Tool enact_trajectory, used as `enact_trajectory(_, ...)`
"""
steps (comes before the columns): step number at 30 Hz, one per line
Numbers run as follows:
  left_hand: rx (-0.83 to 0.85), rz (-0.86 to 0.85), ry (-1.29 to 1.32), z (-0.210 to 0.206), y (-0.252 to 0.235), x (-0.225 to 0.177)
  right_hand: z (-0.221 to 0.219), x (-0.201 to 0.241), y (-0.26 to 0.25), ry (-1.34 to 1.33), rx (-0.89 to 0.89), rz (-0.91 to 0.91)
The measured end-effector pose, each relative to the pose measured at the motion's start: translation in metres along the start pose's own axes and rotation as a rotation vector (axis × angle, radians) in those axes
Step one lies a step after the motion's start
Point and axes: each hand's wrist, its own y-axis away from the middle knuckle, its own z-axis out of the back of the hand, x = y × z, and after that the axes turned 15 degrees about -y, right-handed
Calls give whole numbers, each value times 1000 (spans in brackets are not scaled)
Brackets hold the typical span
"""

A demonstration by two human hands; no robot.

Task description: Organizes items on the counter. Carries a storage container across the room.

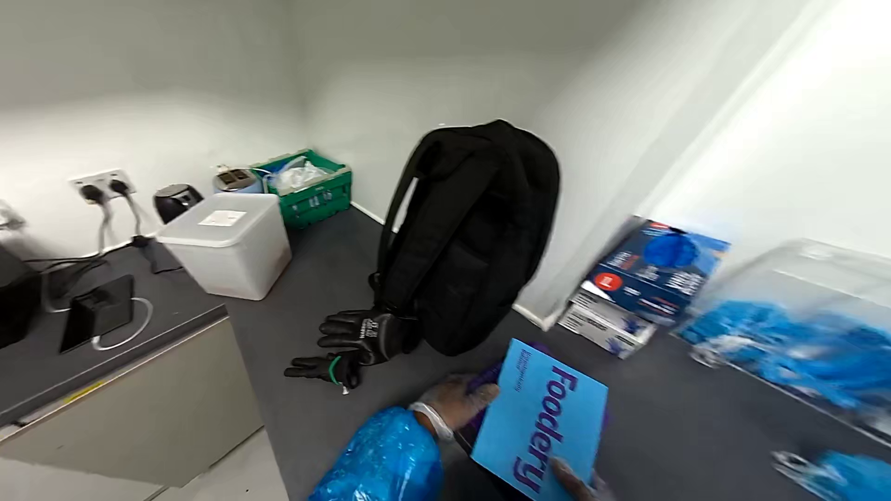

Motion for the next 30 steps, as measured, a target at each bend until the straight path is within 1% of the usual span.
enact_trajectory(3, 88, 57, 60, -3, -10, -5, -4, 11, 3, 34, -59, -27)
enact_trajectory(6, 105, 77, 138, -11, -3, -16, 0, 26, 1, 6, -17, -44)
enact_trajectory(9, 92, 155, 232, -26, 5, -19, 12, 27, -1, -11, 66, -55)
enact_trajectory(13, 18, 221, 251, -50, 8, -22, 30, 31, 1, 3, 92, -53)
enact_trajectory(16, -29, 164, 258, -55, 21, -27, 43, 43, 7, 23, 174, -19)
enact_trajectory(17, -37, 136, 284, -55, 29, -30, 48, 44, 10, 46, 200, 21)
enact_trajectory(20, -114, 99, 542, -56, 52, -42, 55, 34, 13, 106, 266, 231)
enact_trajectory(22, -122, 68, 745, -59, 60, -45, 60, 27, 13, 131, 307, 353)
enact_trajectory(23, -120, 34, 791, -60, 64, -43, 63, 27, 13, 151, 339, 382)
enact_trajectory(26, -180, -37, 792, -54, 76, -31, 57, 28, 12, 163, 469, 388)
enact_trajectory(28, -245, -29, 810, -47, 86, -23, 42, 29, 15, 111, 544, 341)
enact_trajectory(30, -288, -12, 844, -39, 100, -14, 24, 30, 20, 100, 594, 333)
